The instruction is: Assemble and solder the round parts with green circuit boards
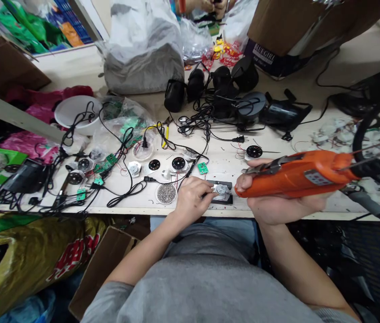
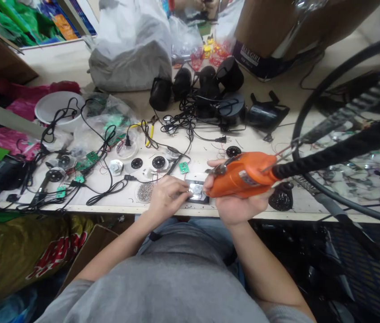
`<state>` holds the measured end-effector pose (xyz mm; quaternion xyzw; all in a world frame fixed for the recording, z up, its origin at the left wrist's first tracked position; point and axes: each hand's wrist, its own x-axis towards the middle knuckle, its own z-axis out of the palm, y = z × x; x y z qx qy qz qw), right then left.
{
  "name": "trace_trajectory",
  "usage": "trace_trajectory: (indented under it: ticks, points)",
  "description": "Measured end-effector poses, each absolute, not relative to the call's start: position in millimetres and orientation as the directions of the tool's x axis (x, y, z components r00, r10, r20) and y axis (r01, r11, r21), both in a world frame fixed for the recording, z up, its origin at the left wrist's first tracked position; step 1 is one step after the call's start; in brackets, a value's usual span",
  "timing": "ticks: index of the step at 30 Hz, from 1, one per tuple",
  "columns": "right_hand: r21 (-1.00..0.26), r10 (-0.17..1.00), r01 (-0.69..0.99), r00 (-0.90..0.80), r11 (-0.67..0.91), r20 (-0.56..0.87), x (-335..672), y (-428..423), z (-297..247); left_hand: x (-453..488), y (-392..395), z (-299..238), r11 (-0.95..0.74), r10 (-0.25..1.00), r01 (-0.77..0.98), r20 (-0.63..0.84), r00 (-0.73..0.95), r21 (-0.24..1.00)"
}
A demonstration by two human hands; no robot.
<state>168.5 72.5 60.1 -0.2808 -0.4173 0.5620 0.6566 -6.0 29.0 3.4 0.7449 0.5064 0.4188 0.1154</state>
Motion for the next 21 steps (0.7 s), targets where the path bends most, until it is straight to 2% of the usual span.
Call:
trace_trajectory:
  ticks: [5, 11, 16, 21]
  points:
    - [-0.833, 0.965, -0.496, 0.037, 0.243, 0.260, 165, 72, 56, 8, 25, 1, -0.503, 0.822, 0.695, 0.532, 0.202, 0.514]
    - [-0.812, 0.969, -0.550, -0.018, 0.195, 0.245, 171, 71, 50, 10, 23, -4, -0.516, 0.812, 0.722, 0.531, 0.240, 0.462]
    - [-0.803, 0.957, -0.552, -0.033, 0.224, 0.289, 169, 71, 54, 10, 21, -8, -0.496, 0.825, 0.751, 0.507, 0.252, 0.435]
    - [-0.790, 0.962, -0.575, -0.015, 0.213, 0.271, 170, 71, 51, 11, 20, -8, -0.497, 0.818, 0.757, 0.519, 0.246, 0.424]
